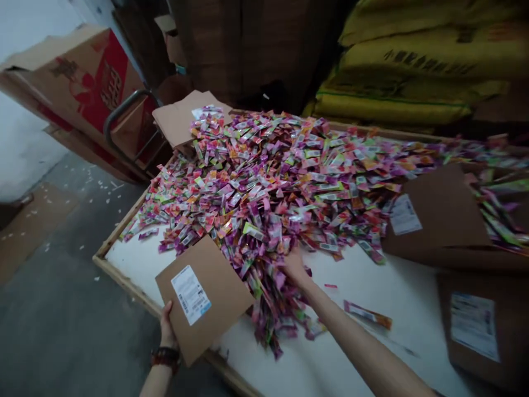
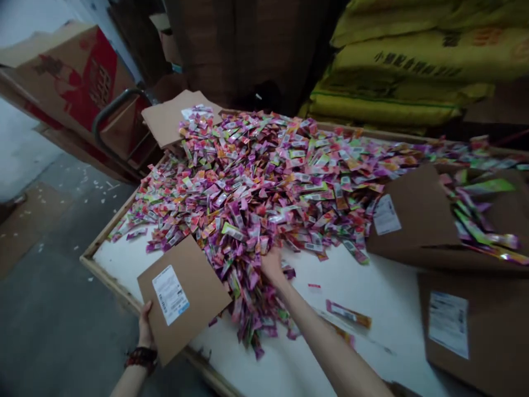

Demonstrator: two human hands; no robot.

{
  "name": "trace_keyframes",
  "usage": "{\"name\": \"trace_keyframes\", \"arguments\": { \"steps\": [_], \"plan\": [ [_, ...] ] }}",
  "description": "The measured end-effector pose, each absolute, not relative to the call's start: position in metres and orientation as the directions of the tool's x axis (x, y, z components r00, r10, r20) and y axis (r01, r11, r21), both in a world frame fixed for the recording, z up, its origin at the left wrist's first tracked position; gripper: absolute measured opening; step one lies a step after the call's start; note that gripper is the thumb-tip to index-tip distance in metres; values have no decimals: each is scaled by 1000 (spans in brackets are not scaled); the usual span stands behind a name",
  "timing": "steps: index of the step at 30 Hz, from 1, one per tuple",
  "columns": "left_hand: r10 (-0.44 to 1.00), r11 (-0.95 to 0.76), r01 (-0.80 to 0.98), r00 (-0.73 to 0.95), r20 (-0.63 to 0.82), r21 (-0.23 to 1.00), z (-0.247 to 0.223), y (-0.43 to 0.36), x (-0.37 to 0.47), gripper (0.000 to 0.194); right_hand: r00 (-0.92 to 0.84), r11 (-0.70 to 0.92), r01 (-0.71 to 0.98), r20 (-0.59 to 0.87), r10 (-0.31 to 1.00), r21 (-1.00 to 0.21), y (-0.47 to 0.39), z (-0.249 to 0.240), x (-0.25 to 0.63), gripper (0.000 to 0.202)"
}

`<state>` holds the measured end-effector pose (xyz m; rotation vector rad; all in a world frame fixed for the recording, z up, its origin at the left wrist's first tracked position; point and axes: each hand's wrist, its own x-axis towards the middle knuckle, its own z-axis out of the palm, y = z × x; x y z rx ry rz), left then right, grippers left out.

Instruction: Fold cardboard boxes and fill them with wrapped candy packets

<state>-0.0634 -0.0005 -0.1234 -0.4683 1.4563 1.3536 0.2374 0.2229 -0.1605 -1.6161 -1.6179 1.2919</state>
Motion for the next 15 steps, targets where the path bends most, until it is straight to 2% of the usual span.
{"name": "trace_keyframes", "arguments": {
  "steps": [2, 4, 5, 7, 9, 12, 13, 15],
  "plan": [
    [362, 255, -861, -337, -869, 440, -133, -8, -51, 27, -276, -187, 338, -287, 917, -923, 214, -136, 236, 46],
    [372, 248, -880, -299, -879, 404, -146, -13, -40, 35, -401, -206, 344, -342, 850, -916, 208, -114, 224, 42],
    [384, 254, -879, -290, -877, 403, -153, -16, -37, 39, -444, -170, 445, -381, 811, -879, 207, -106, 215, 40],
    [422, 270, -851, -317, -849, 451, -167, -23, -39, 44, -491, 21, 693, -450, 746, -721, 207, -95, 194, 35],
    [449, 281, -802, -376, -810, 528, -179, -33, -50, 43, -558, 219, 769, -464, 688, -600, 209, -90, 174, 33],
    [499, 273, -760, -413, -762, 590, -188, -48, -73, 44, -688, 321, 690, -451, 568, -648, 212, -90, 156, 30],
    [527, 269, -754, -405, -747, 600, -189, -52, -79, 46, -718, 303, 657, -450, 530, -691, 213, -91, 152, 29],
    [570, 268, -748, -384, -726, 607, -187, -55, -84, 47, -755, 170, 580, -447, 479, -797, 212, -92, 145, 30]
  ]
}}
